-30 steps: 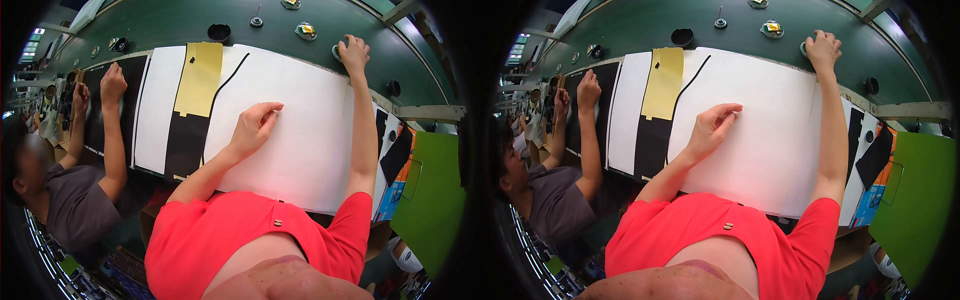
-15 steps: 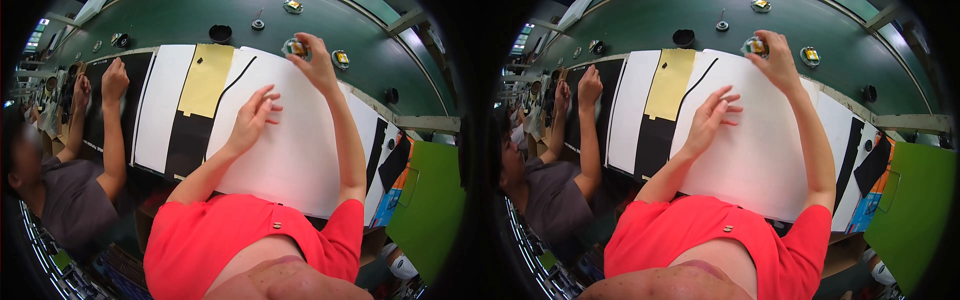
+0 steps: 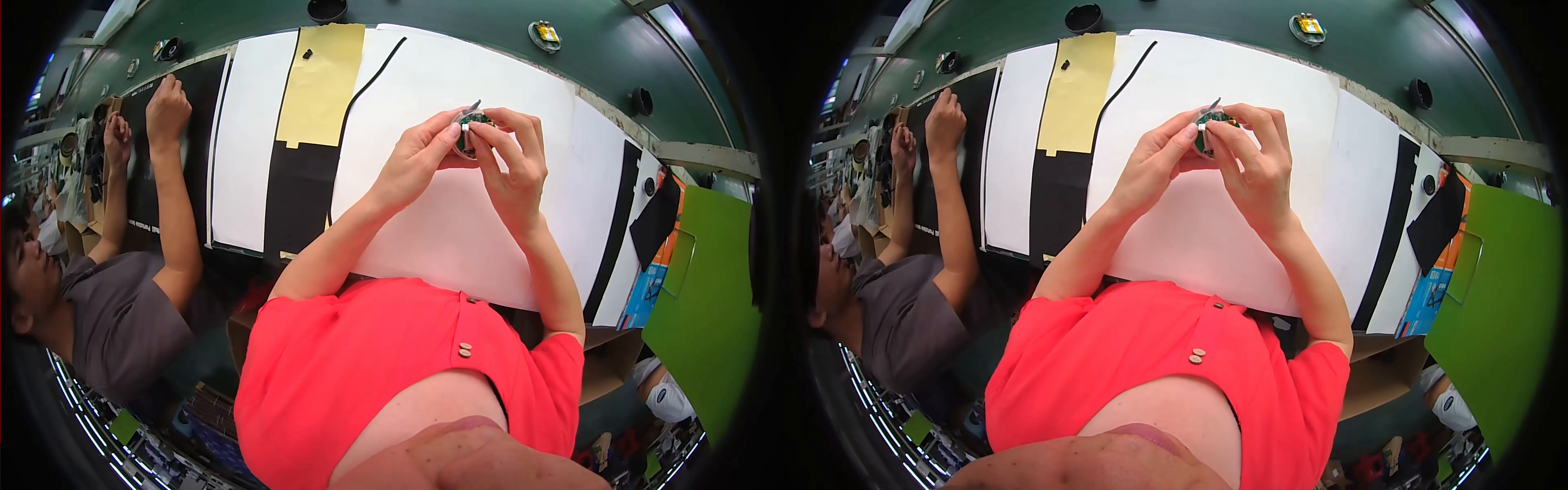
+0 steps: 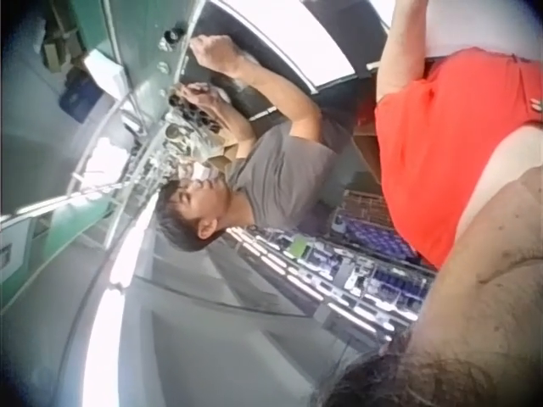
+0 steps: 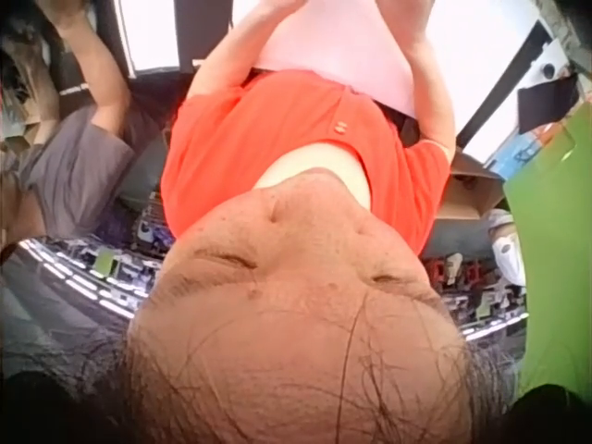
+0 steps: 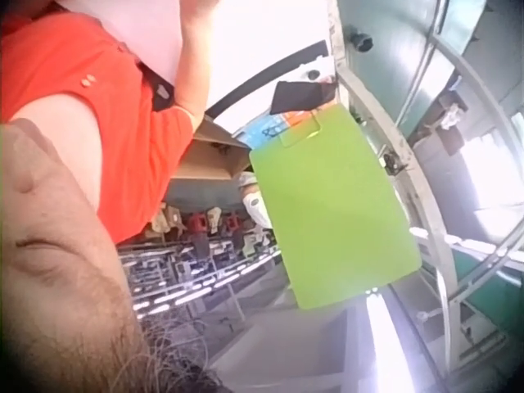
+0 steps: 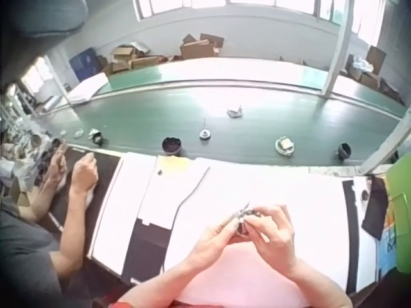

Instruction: Manually assemble components into a circular electronic casing on a production line.

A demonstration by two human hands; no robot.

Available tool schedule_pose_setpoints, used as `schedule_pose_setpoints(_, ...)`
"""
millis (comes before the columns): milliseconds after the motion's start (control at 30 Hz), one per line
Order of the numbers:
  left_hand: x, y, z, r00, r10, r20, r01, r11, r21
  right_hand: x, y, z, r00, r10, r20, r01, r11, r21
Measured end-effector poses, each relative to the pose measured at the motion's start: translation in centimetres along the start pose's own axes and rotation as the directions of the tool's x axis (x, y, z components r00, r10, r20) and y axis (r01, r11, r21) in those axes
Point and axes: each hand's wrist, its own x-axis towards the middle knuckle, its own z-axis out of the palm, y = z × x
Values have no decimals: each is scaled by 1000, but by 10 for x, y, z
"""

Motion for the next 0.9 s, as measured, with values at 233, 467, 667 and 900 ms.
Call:
schedule_pose_setpoints(233, 1, 4, -5, 998, -55, 3, 54, 984, 168, -5, 15, 5, 991, -136, -7, 135, 989, -56)
schedule_pose_setpoints(467, 3, 7, -8, 1000, -15, 5, 14, 982, 187, -12, 4, 0, 945, 327, -7, -301, 875, 379)
schedule_pose_setpoints(667, 0, 7, -10, 993, 51, -108, -2, 912, 410, -8, 2, -20, 711, 506, 488, -700, 442, 562)
schedule_pose_setpoints(900, -1, 6, -16, 962, 264, -77, -123, 664, 737, -4, -7, -18, 810, 352, 469, -537, 766, 353)
